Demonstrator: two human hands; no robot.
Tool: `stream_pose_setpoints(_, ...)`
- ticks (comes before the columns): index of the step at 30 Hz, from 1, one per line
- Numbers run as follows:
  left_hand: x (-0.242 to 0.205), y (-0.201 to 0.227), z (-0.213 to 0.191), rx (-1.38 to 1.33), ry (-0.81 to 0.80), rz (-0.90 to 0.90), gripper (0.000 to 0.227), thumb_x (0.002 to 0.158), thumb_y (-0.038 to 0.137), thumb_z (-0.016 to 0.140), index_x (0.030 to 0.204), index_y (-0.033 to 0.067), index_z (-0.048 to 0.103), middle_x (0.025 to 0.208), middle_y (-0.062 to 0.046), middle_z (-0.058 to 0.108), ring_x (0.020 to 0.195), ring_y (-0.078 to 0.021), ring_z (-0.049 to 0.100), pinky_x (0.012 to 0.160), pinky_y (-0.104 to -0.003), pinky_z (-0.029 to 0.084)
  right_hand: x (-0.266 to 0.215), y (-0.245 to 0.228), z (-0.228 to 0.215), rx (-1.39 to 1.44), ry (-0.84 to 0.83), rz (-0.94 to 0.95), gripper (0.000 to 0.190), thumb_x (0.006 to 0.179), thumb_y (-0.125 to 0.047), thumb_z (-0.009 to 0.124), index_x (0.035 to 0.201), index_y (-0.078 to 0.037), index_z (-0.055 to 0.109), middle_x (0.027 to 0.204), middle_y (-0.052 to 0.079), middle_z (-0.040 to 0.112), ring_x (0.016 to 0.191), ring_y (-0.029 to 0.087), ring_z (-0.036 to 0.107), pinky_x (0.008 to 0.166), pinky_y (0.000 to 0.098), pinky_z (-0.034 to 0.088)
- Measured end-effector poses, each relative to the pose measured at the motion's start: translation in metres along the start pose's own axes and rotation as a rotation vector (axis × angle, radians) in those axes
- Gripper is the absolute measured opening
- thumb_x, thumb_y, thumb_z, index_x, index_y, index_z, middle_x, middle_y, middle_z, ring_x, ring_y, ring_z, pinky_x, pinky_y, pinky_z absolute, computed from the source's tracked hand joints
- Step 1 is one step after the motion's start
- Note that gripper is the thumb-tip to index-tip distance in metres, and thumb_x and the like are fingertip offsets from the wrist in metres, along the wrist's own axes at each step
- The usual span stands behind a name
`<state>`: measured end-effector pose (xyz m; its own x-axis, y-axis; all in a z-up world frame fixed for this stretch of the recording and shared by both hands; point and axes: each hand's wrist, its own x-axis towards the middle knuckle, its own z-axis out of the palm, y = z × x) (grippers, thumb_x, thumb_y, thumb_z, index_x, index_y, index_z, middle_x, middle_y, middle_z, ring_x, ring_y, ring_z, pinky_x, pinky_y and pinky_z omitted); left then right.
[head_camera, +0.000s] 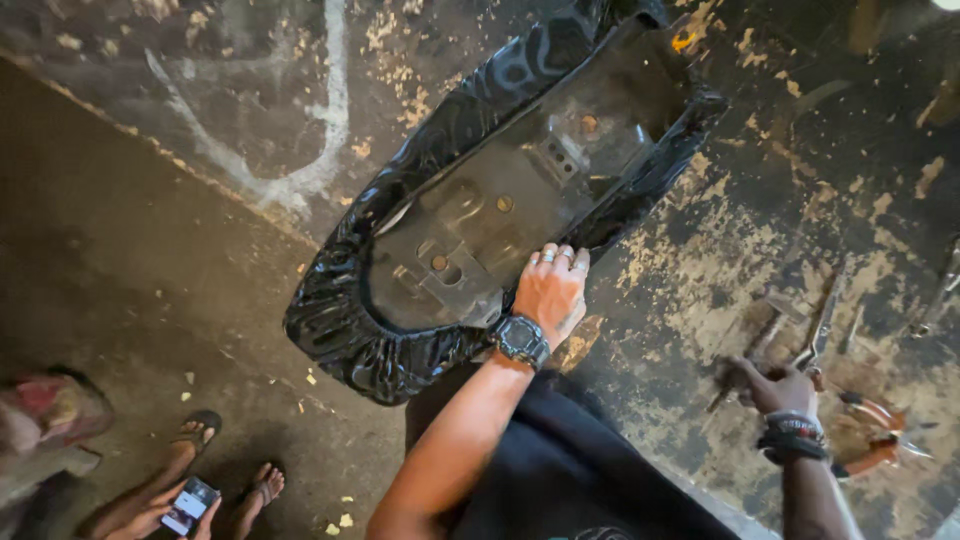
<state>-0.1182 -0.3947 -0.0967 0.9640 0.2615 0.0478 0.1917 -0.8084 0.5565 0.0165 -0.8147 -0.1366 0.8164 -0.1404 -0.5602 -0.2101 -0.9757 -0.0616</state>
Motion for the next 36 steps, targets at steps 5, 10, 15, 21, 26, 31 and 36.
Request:
stream_pose_setpoints(5,-0.001,0.003,0.002,-0.040,0.070,-0.019,0.044,0.079,0.011,0.065,0.121,-0.0006,0.067,0.106,-0.015,0.070,0.106,-0.0314,0.063,0.094,-0.043,0.050,0.012,0.018,0.013,0.809,-0.086,0.075,0.025,0.097,-0.025,0.070,0.110,-0.005,0.064,0.079,0.004,0.064,0.063,0.017,0.059,0.062,0.0346,0.048)
stream_pose_setpoints(10,-0.007,0.005,0.006,-0.092,0.155,-0.071,0.041,0.081,0.008,0.063,0.120,0.0002,0.068,0.105,-0.015,0.072,0.103,-0.0316,0.065,0.092,-0.043,0.052,-0.051,-0.080,-0.013,1.510,-0.303,-0.163,0.012,0.107,-0.020,0.061,0.101,-0.013,0.053,0.078,0.001,0.060,0.058,0.012,0.054,0.055,0.0275,0.046)
stream_pose_setpoints(15,-0.007,0.005,0.007,-0.146,0.181,-0.115,0.051,0.076,0.007,0.064,0.126,0.0005,0.064,0.100,-0.016,0.072,0.100,-0.0328,0.066,0.090,-0.042,0.053,-0.121,-0.186,-0.015,1.079,-0.157,-0.259,0.028,0.108,-0.026,0.047,0.116,-0.004,0.062,0.078,0.002,0.064,0.061,0.013,0.059,0.052,0.0283,0.046)
stream_pose_setpoints(21,-0.008,0.008,0.006,-0.213,0.170,-0.282,0.052,0.084,0.001,0.060,0.136,0.0002,0.053,0.092,-0.022,0.070,0.085,-0.0394,0.069,0.079,-0.046,0.055,-0.153,-0.227,-0.023,0.122,0.113,-0.782,0.029,0.107,-0.023,0.045,0.126,-0.006,0.060,0.070,0.003,0.061,0.052,0.014,0.054,0.045,0.0309,0.045)
stream_pose_setpoints(26,-0.006,0.007,0.008,-0.241,0.244,-0.249,0.040,0.085,0.000,0.059,0.125,0.0034,0.054,0.086,-0.021,0.068,0.083,-0.0403,0.069,0.077,-0.047,0.056,-0.147,-0.219,-0.021,-0.176,0.211,-0.777,0.028,0.104,-0.022,0.052,0.127,-0.009,0.062,0.063,0.002,0.061,0.042,0.018,0.048,0.038,0.0323,0.040)
stream_pose_setpoints(31,-0.005,0.010,0.001,-0.228,0.223,-0.235,0.037,0.084,0.000,0.059,0.120,0.0055,0.055,0.085,-0.020,0.068,0.085,-0.0398,0.069,0.078,-0.047,0.056,-0.121,-0.174,-0.001,0.428,0.298,-0.870,0.022,0.111,-0.019,0.047,0.114,-0.007,0.065,0.061,0.000,0.059,0.046,0.012,0.052,0.045,0.0292,0.041)
stream_pose_setpoints(36,0.003,0.013,-0.030,-0.435,0.250,-0.287,0.039,0.082,-0.001,0.058,0.120,0.0073,0.054,0.096,-0.017,0.074,0.088,-0.0391,0.070,0.077,-0.048,0.055,-0.086,-0.143,0.022,0.570,0.376,-0.541,0.031,0.109,-0.018,0.050,0.127,0.003,0.062,0.093,0.018,0.062,0.080,0.027,0.058,0.069,0.0414,0.049)
